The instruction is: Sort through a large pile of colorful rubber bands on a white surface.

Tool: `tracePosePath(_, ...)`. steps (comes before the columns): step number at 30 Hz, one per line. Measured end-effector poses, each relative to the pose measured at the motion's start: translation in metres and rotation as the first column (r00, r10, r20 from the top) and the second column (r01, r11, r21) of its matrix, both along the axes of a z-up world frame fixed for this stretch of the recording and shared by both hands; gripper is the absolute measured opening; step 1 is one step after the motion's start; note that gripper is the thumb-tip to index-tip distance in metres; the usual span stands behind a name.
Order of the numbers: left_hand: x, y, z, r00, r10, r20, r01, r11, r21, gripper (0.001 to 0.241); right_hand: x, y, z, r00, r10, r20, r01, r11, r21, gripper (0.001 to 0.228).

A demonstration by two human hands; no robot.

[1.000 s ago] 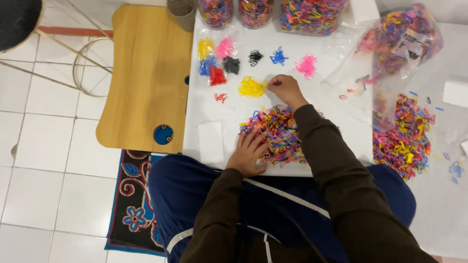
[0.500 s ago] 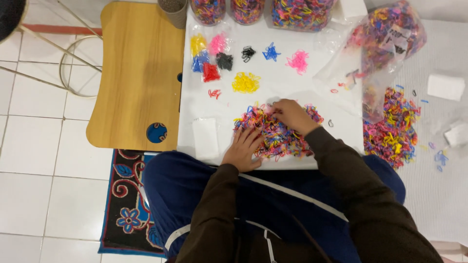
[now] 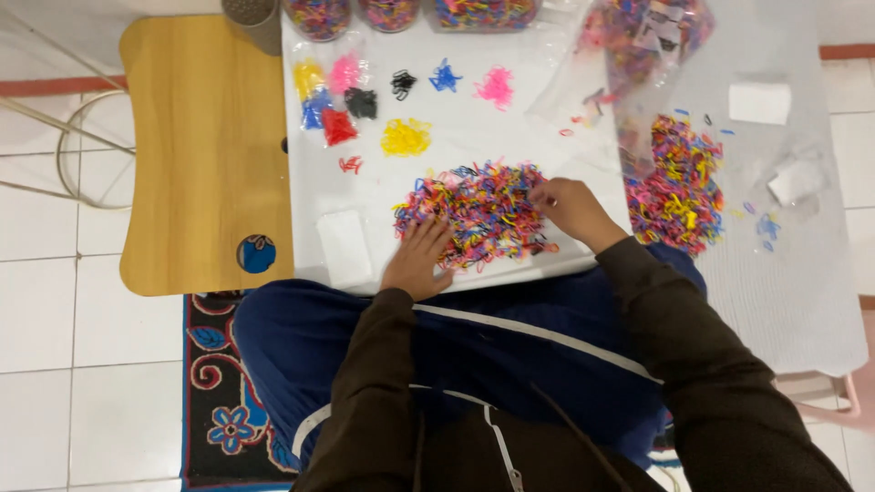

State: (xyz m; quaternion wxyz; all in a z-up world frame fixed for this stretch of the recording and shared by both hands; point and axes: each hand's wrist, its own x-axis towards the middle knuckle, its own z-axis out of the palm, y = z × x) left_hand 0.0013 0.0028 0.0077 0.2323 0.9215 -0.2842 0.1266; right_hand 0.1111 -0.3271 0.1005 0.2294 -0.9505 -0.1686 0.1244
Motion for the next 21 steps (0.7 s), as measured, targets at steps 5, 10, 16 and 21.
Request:
tracePosePath(5, 0.0, 0.001, -0.006, 1.0, 0.011, -0.003, -0.011, 1.0, 0.025, 0.088, -0.02, -0.009, -0.037, 0.998, 0.047, -0.042, -0.053, 0.986, -0.16, 0.02)
tracePosePath(10, -0.001, 0.001, 0.001, 0.999, 0.027, -0.021, -0.026, 0.999, 0.045, 0.09, -0.029, 0.014, -0.035, 0.996, -0.072, -0.053, 0.059, 0.975, -0.216, 0.051)
tracePosePath(16, -0.002, 0.001, 0.005, 0.998, 0.06, -0.011, -0.059, 0.998, 0.032, 0.088, -0.01, 0.015, -0.063, 0.995, -0.09, 0.037, 0.09, 0.996, 0.015, 0.017)
tracePosePath(21, -0.002, 0.001, 0.004, 0.998, 0.043, -0.044, -0.043, 0.999, 0.016, 0.086, -0.007, 0.023, -0.026, 0.83, -0.316, -0.46, 0.551, 0.594, 0.586, 0.025)
